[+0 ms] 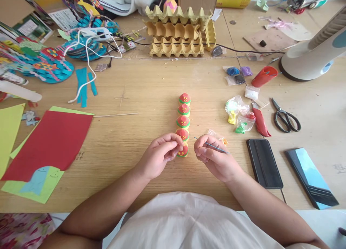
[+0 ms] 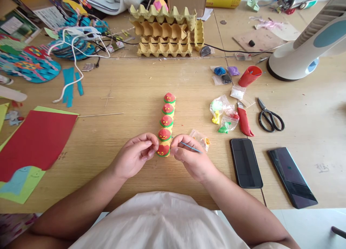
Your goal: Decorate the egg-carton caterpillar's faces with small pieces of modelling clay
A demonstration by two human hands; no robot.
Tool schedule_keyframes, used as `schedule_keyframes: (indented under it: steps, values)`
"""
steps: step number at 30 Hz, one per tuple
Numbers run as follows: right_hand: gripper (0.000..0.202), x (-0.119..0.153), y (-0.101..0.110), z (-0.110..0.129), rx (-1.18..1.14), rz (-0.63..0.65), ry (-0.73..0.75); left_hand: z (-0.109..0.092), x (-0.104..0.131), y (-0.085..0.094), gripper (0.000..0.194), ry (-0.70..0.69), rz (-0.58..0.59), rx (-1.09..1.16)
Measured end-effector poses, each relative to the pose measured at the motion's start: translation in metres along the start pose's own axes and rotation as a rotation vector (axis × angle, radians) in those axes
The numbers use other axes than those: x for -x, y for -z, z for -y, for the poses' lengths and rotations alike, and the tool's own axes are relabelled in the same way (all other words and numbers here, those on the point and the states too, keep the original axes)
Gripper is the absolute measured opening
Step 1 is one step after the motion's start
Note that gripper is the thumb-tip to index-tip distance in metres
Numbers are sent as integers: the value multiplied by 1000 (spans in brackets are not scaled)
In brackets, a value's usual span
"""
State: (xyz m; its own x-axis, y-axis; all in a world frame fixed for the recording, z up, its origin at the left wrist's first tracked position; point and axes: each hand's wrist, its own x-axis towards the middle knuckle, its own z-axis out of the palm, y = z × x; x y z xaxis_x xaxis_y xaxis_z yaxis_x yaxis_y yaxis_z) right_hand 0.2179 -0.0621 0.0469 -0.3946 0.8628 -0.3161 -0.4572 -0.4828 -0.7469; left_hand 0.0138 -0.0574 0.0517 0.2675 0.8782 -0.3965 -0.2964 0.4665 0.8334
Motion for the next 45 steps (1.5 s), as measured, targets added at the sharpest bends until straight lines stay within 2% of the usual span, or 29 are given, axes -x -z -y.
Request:
schedule_keyframes:
  steps: [7, 15, 19, 28, 34, 39, 45]
  values:
    - [17, 0, 1, 1, -41, 32, 15, 1, 0, 1, 25, 8, 34, 50]
    - [34, -2, -5, 5, -11, -9, 9, 5, 0, 2, 41, -78, 34, -83]
    - [38, -1, -3, 2, 54, -32, 0, 8, 0, 6, 38, -92, 18, -119]
    - [17, -1, 3, -3, 10, 13, -26, 10, -1, 7, 28, -128, 47, -114]
    - [23, -1, 2, -2, 3, 5, -9, 8, -1, 4, 21, -148, 64, -75]
    - [27, -3, 2, 0, 29, -26, 23, 10, -2, 6, 29, -136, -26, -74]
    - [34, -6, 6, -3, 107, -81, 154, 6, -5, 6, 37, -163, -99, -50]
